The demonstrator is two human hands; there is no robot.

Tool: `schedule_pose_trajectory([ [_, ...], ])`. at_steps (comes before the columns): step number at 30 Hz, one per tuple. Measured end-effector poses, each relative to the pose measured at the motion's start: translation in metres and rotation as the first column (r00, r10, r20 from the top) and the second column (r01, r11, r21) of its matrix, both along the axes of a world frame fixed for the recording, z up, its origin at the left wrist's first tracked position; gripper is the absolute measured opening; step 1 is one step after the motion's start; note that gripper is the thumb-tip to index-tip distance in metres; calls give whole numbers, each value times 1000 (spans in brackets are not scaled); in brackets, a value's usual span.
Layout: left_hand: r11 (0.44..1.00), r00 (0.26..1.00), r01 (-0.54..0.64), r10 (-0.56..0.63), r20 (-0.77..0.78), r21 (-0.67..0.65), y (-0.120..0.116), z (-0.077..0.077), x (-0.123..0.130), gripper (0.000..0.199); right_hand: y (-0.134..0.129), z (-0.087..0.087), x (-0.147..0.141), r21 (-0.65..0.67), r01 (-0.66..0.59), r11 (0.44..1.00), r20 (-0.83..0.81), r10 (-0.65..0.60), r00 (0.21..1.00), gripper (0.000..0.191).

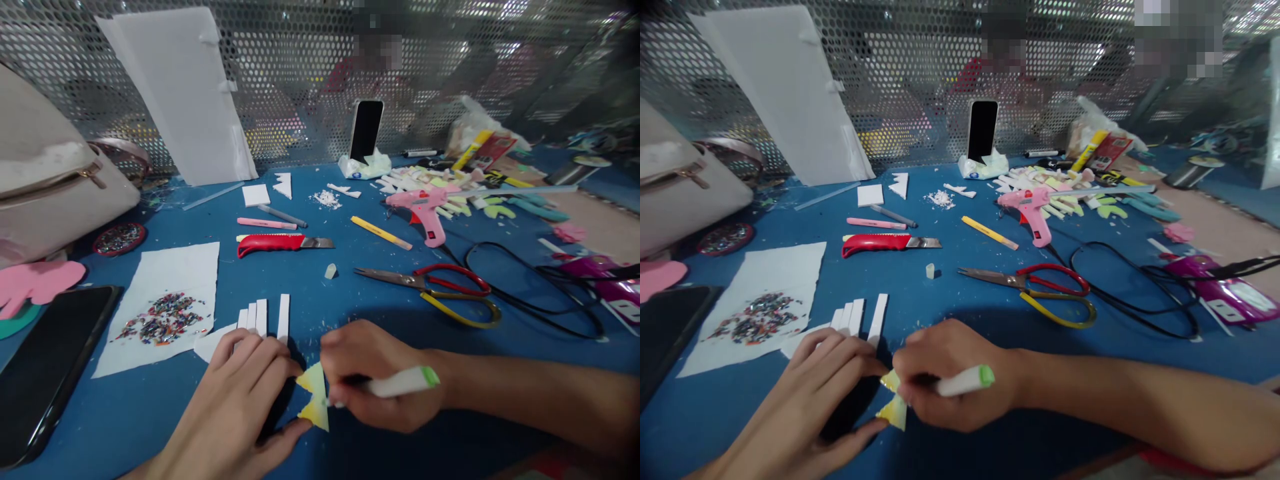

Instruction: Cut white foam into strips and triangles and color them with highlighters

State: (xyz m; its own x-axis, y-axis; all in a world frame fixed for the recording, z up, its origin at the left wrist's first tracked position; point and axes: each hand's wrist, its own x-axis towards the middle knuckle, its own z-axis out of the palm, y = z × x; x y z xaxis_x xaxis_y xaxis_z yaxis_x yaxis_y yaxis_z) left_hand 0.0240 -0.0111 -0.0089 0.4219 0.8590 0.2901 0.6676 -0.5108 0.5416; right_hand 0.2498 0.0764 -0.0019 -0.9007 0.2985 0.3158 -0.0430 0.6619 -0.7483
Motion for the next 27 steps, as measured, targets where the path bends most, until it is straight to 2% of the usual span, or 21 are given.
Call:
schedule_pose_trajectory([
  [1, 1000, 1000, 2, -2, -4, -3, 0, 0, 0, 19, 0, 0, 0, -7, 27, 1000, 11, -27, 1000, 20],
  [3, 1000, 1000, 8, -8, -9, -12, -1, 0, -1, 21, 0, 2, 0, -33, -1, 999, -1, 1, 1000, 21],
  [5, 1000, 1000, 16, -17, -15, -19, -2, 1, -1, 22, 0, 4, 2, -76, -58, 995, -73, 52, 996, 21],
  [6, 1000, 999, 22, -23, -25, -20, -2, 2, -1, 23, 0, 5, 3, -123, -42, 992, -114, 28, 993, 21],
  [8, 999, 997, 36, -37, -61, -13, -3, 3, -1, 26, 2, 5, 7, -272, 78, 959, -164, -127, 978, 22],
  [10, 999, 993, 47, -46, -109, 11, -2, 7, -1, 26, 5, 4, 11, -417, 217, 882, -180, -315, 932, 26],
  [12, 998, 987, 49, -42, -156, 45, 2, 13, -3, 26, 9, 2, 12, -479, 314, 820, -203, -451, 869, 31],
  [14, 995, 980, 52, -35, -196, 83, 10, 21, -7, 24, 12, 0, 12, -500, 362, 787, -240, -527, 815, 32],
  [16, 988, 975, 78, -47, -219, 135, 22, 32, -13, 20, 13, 0, 10, -520, 368, 771, -262, -554, 791, 30],
  [19, 960, 953, 193, -136, -270, 200, 48, 47, -23, 25, 13, 1, 7, -536, 374, 757, -261, -570, 779, 28],
  [23, 912, 876, 378, -296, -380, 161, 89, 60, -31, 21, 13, 2, 6, -549, 369, 750, -271, -578, 770, 28],
  [27, 876, 795, 464, -347, -498, 132, 125, 68, -30, 21, 13, 1, 7, -552, 339, 762, -304, -562, 769, 31],
])
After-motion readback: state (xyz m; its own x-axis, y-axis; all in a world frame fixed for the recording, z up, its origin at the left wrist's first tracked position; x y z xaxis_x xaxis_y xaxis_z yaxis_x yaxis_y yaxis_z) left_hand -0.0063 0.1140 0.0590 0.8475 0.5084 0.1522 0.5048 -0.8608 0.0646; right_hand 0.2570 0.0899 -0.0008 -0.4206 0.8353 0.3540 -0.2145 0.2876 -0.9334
